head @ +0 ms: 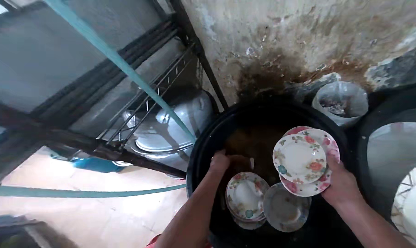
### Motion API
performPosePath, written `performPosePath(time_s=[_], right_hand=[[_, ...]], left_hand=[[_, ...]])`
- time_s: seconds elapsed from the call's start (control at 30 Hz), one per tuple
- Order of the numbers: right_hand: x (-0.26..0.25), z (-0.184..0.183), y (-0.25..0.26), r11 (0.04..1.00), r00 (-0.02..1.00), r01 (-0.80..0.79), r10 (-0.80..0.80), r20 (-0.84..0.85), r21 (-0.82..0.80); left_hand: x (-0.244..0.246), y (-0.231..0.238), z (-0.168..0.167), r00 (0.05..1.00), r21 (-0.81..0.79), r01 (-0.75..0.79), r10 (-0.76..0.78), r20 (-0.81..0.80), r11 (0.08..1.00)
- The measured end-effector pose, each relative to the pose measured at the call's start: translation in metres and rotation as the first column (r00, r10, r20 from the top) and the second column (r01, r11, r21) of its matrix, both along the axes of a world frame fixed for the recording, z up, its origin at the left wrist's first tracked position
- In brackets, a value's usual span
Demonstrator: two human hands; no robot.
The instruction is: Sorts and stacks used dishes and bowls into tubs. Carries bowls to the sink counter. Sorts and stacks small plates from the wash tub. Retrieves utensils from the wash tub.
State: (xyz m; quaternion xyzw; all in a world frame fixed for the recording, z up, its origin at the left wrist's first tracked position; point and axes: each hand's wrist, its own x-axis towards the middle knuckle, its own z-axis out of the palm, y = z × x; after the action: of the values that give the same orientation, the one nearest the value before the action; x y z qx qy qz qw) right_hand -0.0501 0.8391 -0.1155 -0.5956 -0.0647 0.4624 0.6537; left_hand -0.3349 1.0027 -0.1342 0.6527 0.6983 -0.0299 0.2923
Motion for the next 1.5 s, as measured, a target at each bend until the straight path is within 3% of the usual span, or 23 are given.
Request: performPosePath(time_s=[0.1,0.2,0.3,0.5,0.63,0.7,0.77,0.87,0.93,1.0,1.1,1.13,1.2,1.27,1.33,1.4,1.5], right_hand=[[-0.001,0.001,0.001,1.0,1.0,-0.003,0.003,-0.014,0.005],[0.0,0.001,0.003,1.0,0.999,0.009,-0.009,-0.037,-0.014],[-0.001,0.002,0.003,1.0,1.0,0.001,-0.001,0.005,-0.027],[-0.001,0.0,0.004,1.0,1.0,0.004,-0.004,-0.009,-0.012],[-0.001,-0.001,0.004,0.999,0.999,0.031,-0.031,-0.022,-0.01],[-0.002,-0.001,0.006,0.999,0.999,0.035,-0.036,-0.014,-0.014],[-0.001,-0.001,0.005,1.0,1.0,0.017,-0.017,0.003,-0.009],[-0.002,0.0,0.005,0.998,0.999,-0.013,0.016,0.051,-0.058],[-0.003,0.0,0.005,0.997,0.996,-0.03,0.035,0.077,-0.075],[-0.003,-0.002,0.005,0.998,0.997,-0.031,0.035,0.068,-0.061],[-0.003,-0.004,0.004,0.998,0.998,-0.034,0.036,0.052,-0.048],[-0.003,-0.003,0.004,0.998,0.998,-0.037,0.038,0.04,-0.044],[-0.001,-0.005,0.002,0.998,0.998,-0.061,0.062,0.034,-0.035],[-0.001,-0.005,0.001,0.998,0.997,-0.062,0.063,0.037,-0.03],[-0.003,-0.003,0.002,0.998,0.998,-0.047,0.049,0.039,-0.041],[-0.003,-0.002,0.002,0.998,0.998,-0.049,0.051,0.037,-0.049],[-0.003,-0.002,0.003,0.998,0.998,-0.048,0.05,0.029,-0.045]], left_hand=[[0.002,-0.001,0.007,0.969,-0.082,-0.072,0.09,0.232,0.994],[-0.001,-0.001,-0.007,0.994,0.027,0.071,-0.072,0.079,0.997],[0.001,-0.005,-0.016,0.981,0.036,0.194,-0.194,-0.015,0.98],[-0.003,-0.006,0.019,0.946,-0.123,-0.028,0.066,0.317,0.992],[-0.011,-0.007,0.039,0.972,-0.183,0.148,-0.109,0.207,0.972],[-0.013,-0.01,0.05,0.976,-0.055,0.152,-0.141,0.167,0.987],[-0.011,-0.011,0.071,0.98,0.183,0.108,-0.136,0.148,0.977],[0.008,-0.01,0.113,0.958,0.407,-0.028,-0.092,0.272,0.913],[0.031,-0.013,0.129,0.89,0.358,-0.135,-0.046,0.454,0.924],[0.061,-0.021,0.128,0.776,0.164,-0.157,0.019,0.631,0.974],[0.092,-0.031,0.104,0.659,-0.085,-0.006,0.068,0.749,0.996],[0.094,-0.033,0.096,0.669,-0.112,0.044,0.055,0.741,0.993],[0.087,-0.035,0.085,0.777,-0.064,0.105,-0.042,0.628,0.992],[0.064,-0.037,0.067,0.873,0.059,0.297,-0.296,0.387,0.953],[0.036,-0.045,0.036,0.876,0.048,0.455,-0.456,0.159,0.889],[0.017,-0.06,0.022,0.878,-0.069,0.477,-0.474,0.061,0.876],[-0.001,-0.075,0.019,0.914,-0.065,0.404,-0.399,0.079,0.912]])
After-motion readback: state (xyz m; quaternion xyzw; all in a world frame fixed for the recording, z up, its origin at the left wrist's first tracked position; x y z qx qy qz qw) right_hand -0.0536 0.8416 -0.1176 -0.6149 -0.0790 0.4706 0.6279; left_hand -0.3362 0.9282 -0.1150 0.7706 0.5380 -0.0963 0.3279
